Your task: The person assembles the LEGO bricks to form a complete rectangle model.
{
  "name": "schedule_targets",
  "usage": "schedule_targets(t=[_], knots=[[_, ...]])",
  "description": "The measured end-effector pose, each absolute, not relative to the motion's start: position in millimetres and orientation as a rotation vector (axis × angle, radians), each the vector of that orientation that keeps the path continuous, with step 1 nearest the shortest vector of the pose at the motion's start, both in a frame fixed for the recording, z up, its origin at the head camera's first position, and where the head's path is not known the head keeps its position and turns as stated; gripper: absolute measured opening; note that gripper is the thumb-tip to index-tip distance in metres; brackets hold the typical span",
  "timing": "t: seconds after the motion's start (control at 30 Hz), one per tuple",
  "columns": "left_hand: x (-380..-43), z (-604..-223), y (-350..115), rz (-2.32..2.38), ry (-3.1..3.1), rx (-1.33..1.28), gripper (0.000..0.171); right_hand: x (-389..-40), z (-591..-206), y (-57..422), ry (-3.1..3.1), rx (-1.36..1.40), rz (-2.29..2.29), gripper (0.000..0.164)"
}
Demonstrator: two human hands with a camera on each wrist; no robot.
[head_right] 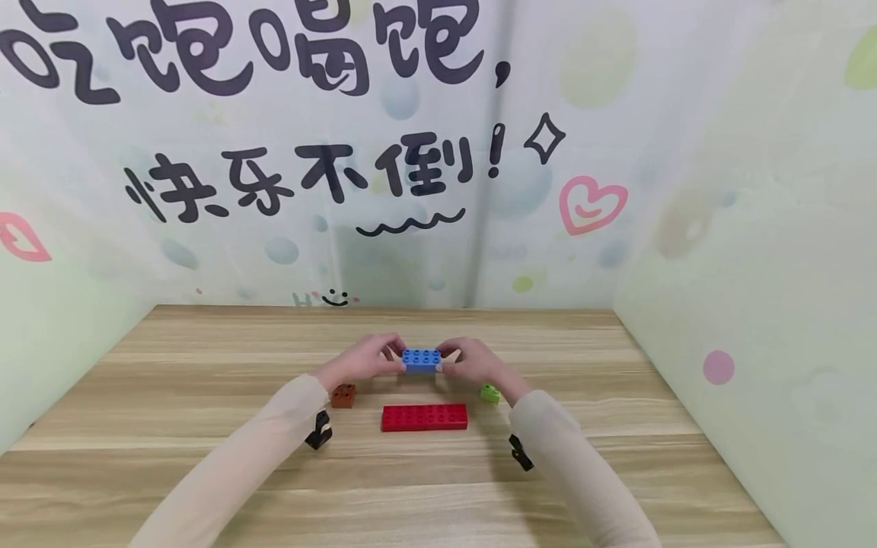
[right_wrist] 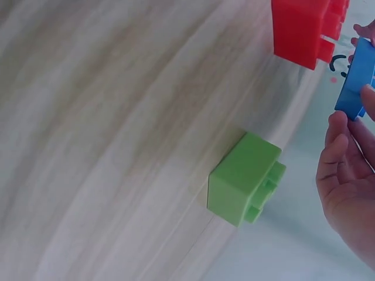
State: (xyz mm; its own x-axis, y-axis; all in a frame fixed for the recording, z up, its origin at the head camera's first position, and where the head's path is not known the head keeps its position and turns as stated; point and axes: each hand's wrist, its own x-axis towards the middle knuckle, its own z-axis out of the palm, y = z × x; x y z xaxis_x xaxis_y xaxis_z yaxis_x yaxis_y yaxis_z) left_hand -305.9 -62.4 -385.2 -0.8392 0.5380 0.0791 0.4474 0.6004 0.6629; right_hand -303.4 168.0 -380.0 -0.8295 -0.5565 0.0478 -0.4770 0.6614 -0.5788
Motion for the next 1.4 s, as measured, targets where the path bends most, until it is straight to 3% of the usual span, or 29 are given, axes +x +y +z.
schedule_targets(t=[0.73, 1.4], knots=[[-285.2, -385.1, -63.3, 1.188, 2.607, 0.915, 0.027, -273.5, -365.0, 177.3, 2.614, -0.972, -1.013, 0.034], [-261.7, -383.5, -64.8, 1.226, 2.57, 0.926, 0.026, -265.7, -382.8, 187.0, 2.588, -0.948, -1.099, 0.039]])
